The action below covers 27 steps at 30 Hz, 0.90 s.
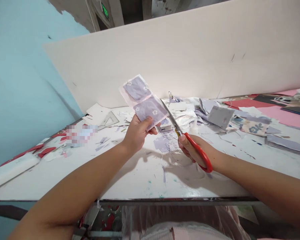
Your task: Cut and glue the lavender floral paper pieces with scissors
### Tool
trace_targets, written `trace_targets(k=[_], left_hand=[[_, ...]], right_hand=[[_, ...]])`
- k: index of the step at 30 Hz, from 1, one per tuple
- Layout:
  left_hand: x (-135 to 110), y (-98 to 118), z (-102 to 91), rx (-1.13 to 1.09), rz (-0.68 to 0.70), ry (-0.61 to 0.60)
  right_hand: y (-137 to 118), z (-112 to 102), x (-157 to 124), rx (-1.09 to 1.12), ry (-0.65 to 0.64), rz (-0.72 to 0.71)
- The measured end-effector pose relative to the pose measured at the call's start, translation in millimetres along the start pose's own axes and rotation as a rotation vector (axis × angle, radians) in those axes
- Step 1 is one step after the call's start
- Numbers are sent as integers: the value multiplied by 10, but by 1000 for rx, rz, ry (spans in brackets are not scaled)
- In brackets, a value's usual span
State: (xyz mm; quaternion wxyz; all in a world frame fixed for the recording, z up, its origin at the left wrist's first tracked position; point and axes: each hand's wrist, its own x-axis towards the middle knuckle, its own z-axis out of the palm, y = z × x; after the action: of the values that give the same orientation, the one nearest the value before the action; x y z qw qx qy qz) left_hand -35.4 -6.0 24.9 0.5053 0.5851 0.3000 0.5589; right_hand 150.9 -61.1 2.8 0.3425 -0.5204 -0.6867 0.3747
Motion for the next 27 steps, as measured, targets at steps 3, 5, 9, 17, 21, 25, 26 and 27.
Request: trace_targets(k=[3, 5, 9, 17, 21, 25, 26, 27], left_hand=[[-8, 2, 6, 22, -1, -11], [-18, -1, 12, 36, -9, -24], [-32, -11, 15, 47, -33, -32], [-34, -15, 13, 39, -25, -47], [-40, -16, 17, 37, -23, -49], [-55, -39, 45, 45, -55, -32], [-59, -49, 54, 45, -69, -33], [-62, -61, 62, 44, -77, -36]], right_hand=[[39, -6, 11, 1, -44, -74], [73, -5, 26, 20, -78, -96], [117, -2, 58, 57, -91, -68], [23, 7, 37, 88, -66, 109], [8, 15, 22, 84, -43, 48], [73, 25, 37, 65, -57, -38], [92, 27, 44, 75, -51, -42], [109, 27, 50, 86, -42, -41]])
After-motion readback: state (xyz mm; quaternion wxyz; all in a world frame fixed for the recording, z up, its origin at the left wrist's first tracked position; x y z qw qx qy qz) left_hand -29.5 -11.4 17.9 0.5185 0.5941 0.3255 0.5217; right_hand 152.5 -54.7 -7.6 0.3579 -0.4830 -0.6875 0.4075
